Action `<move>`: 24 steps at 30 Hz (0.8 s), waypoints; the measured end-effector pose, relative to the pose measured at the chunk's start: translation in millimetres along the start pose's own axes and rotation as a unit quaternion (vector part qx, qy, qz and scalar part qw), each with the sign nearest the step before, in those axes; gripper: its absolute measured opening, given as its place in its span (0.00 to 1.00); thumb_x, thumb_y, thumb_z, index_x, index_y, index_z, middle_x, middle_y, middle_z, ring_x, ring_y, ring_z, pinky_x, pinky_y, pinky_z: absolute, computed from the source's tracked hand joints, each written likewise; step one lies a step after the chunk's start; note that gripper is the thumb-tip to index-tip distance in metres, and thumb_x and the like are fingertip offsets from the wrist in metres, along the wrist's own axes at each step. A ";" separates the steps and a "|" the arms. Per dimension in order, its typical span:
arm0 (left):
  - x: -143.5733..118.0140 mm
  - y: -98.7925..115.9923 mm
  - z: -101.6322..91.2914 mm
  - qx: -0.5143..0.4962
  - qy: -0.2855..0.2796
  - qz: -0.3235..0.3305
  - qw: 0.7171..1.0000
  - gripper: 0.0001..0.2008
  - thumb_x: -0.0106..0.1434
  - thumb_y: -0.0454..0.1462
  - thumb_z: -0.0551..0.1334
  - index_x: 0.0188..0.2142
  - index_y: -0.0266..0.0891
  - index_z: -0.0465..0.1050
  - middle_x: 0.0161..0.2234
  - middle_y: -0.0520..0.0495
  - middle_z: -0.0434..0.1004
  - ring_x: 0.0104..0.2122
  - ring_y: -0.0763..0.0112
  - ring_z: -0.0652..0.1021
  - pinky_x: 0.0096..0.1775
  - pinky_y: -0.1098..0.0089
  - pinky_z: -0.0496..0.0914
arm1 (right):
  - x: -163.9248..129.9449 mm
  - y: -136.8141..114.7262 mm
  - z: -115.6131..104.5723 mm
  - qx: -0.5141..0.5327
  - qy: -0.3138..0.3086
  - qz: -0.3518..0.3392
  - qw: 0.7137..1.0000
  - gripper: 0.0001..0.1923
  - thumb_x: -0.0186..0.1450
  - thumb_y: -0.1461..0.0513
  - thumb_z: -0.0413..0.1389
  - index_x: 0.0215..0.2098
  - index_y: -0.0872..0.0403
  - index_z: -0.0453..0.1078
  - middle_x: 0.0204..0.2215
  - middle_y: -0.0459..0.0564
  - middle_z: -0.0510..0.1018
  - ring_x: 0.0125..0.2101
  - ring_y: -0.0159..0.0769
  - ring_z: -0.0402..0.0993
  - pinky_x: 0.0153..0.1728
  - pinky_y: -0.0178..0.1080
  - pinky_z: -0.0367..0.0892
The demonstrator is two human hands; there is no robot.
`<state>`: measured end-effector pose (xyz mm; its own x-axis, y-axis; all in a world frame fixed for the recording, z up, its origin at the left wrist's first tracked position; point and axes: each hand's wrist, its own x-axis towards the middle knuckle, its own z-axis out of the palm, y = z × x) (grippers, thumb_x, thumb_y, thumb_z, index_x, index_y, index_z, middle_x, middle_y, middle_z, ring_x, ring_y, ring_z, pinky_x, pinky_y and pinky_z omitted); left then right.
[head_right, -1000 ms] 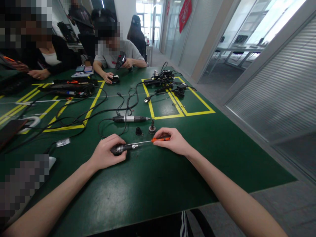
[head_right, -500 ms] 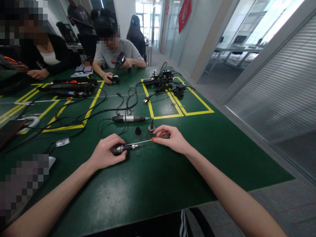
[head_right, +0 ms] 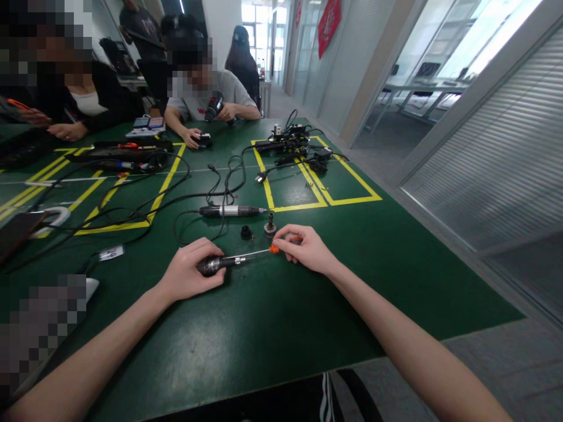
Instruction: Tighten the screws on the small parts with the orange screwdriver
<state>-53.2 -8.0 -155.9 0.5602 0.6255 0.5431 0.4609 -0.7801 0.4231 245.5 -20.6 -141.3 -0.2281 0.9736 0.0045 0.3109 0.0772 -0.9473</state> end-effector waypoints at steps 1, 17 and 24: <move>0.1 -0.2 0.3 0.000 0.000 0.000 1.000 0.03 0.59 0.34 0.64 0.34 0.38 0.75 0.30 0.48 0.78 0.31 0.67 0.78 0.33 0.69 0.73 | 0.1 0.3 0.1 -0.002 -0.002 0.000 1.000 0.17 0.64 0.49 0.64 0.36 0.56 0.76 0.15 0.41 0.71 0.16 0.28 0.64 0.19 0.33 0.59; -0.5 -1.1 -0.8 0.001 0.000 -0.002 1.000 0.03 0.59 0.34 0.64 0.34 0.37 0.75 0.30 0.48 0.78 0.30 0.67 0.78 0.33 0.68 0.73 | 1.2 -0.3 -1.0 -0.003 0.012 -0.013 1.000 0.14 0.61 0.53 0.65 0.37 0.55 0.77 0.23 0.46 0.77 0.22 0.30 0.68 0.24 0.34 0.62; -1.0 -1.0 -0.8 0.004 0.003 -0.003 1.000 0.03 0.59 0.35 0.64 0.33 0.37 0.75 0.30 0.47 0.78 0.30 0.66 0.78 0.33 0.68 0.73 | -0.1 0.2 -6.8 -0.025 0.001 -0.068 0.997 0.14 0.59 0.56 0.67 0.40 0.53 0.79 0.31 0.46 0.77 0.30 0.34 0.72 0.33 0.38 0.69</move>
<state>-54.7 -7.9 -156.3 0.5526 0.6305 0.5450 0.4703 -0.7758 0.4206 251.9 -19.2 -139.3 -0.2695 0.9538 0.1325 0.3222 0.2190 -0.9210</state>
